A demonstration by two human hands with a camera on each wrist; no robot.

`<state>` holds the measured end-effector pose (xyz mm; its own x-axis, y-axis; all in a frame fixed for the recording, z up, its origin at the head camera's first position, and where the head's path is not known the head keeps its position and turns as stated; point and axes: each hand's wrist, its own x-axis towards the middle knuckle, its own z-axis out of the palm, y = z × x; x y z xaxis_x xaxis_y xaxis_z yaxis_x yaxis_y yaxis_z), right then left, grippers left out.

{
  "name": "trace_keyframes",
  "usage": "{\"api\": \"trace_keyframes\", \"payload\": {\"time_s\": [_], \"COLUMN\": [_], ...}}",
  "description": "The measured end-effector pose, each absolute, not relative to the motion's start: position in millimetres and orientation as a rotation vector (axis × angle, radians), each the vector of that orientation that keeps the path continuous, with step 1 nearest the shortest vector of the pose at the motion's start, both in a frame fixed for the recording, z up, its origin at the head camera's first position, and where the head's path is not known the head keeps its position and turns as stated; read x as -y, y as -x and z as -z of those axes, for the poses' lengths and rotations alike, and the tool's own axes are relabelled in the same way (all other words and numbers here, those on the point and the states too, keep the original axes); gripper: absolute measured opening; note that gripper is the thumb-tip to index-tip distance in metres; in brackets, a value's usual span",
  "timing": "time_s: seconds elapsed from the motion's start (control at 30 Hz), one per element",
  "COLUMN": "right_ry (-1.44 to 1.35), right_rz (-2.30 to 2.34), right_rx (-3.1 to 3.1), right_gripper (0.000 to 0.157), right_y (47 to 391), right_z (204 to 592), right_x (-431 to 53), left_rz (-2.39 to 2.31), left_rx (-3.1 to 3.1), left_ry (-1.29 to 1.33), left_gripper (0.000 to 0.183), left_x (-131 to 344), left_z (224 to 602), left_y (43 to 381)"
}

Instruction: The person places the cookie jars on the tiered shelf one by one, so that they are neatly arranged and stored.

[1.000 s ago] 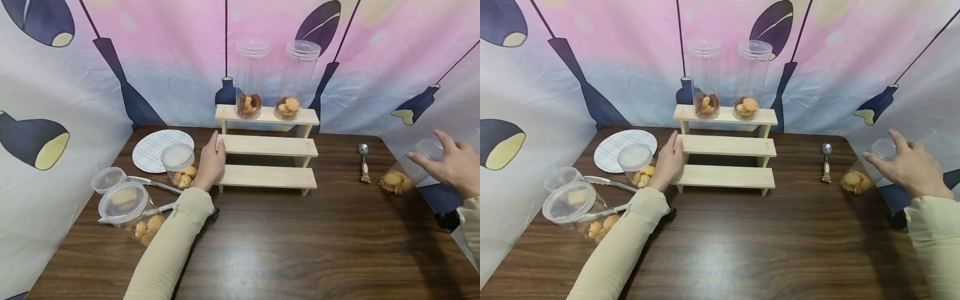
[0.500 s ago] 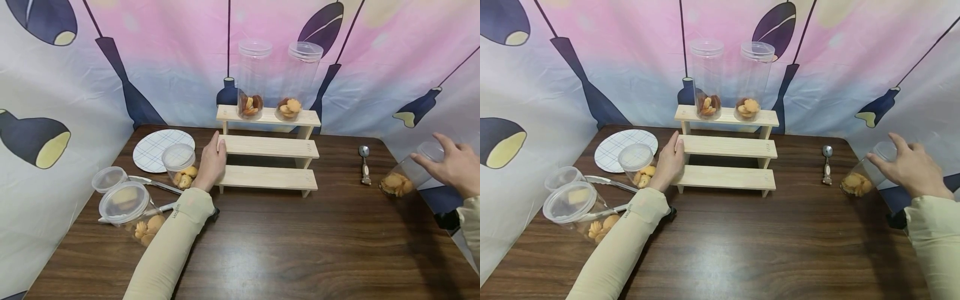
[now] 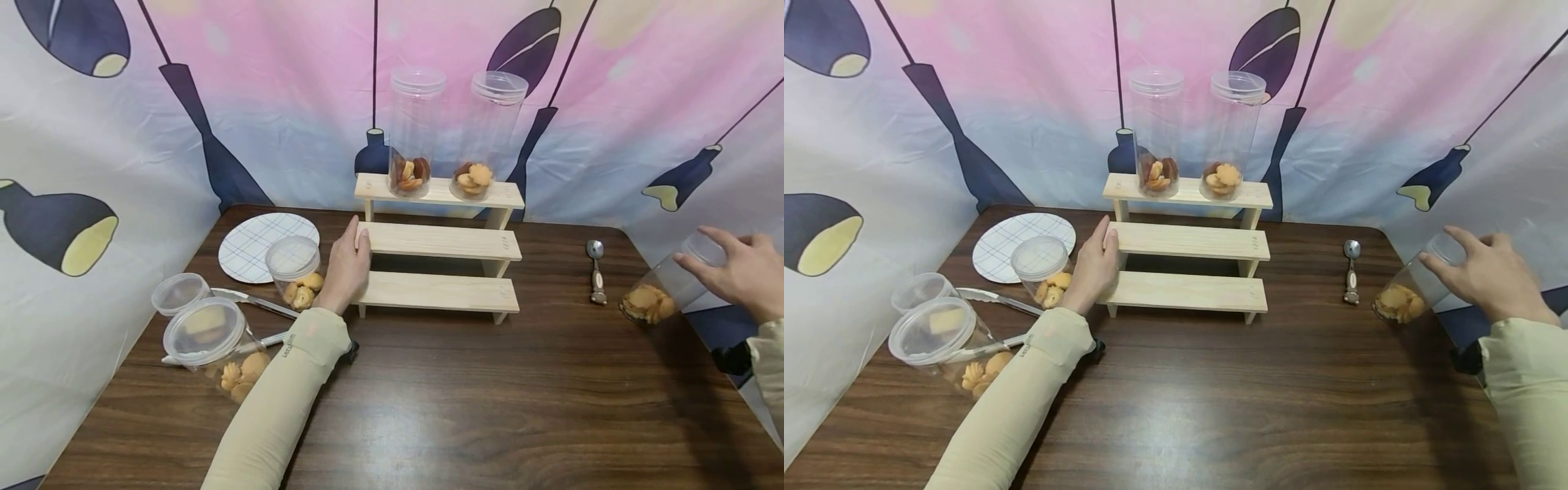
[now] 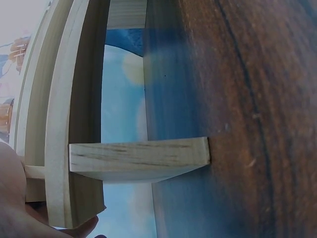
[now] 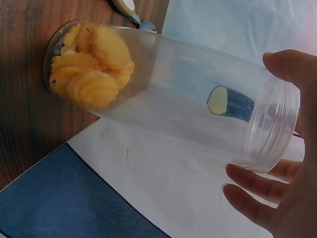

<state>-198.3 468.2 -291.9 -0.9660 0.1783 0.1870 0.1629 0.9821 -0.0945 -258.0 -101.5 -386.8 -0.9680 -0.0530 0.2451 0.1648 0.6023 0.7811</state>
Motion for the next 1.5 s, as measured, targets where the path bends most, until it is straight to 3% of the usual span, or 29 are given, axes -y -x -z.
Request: {"api": "trace_keyframes", "payload": {"time_s": [0.47,1.03,1.5], "right_ry": [0.263,0.252,0.229], "right_rz": [-0.107,-0.117,-0.245], "right_rx": [2.920,2.943,2.809], "right_gripper": [0.095,0.089,0.084], "right_y": [206.3,206.2,214.1], "right_z": [298.5,280.2,234.6], "right_x": [-479.8,-465.1,-436.3], "left_rz": [1.298,1.320,1.308], "left_rx": [2.575,2.577,2.573], "left_ry": [0.107,0.097,0.102], "left_gripper": [0.060,0.061,0.061], "left_x": [101.4,102.2,101.6], "left_z": [387.4,386.4,387.2], "left_y": [259.3,257.3,258.0]}}
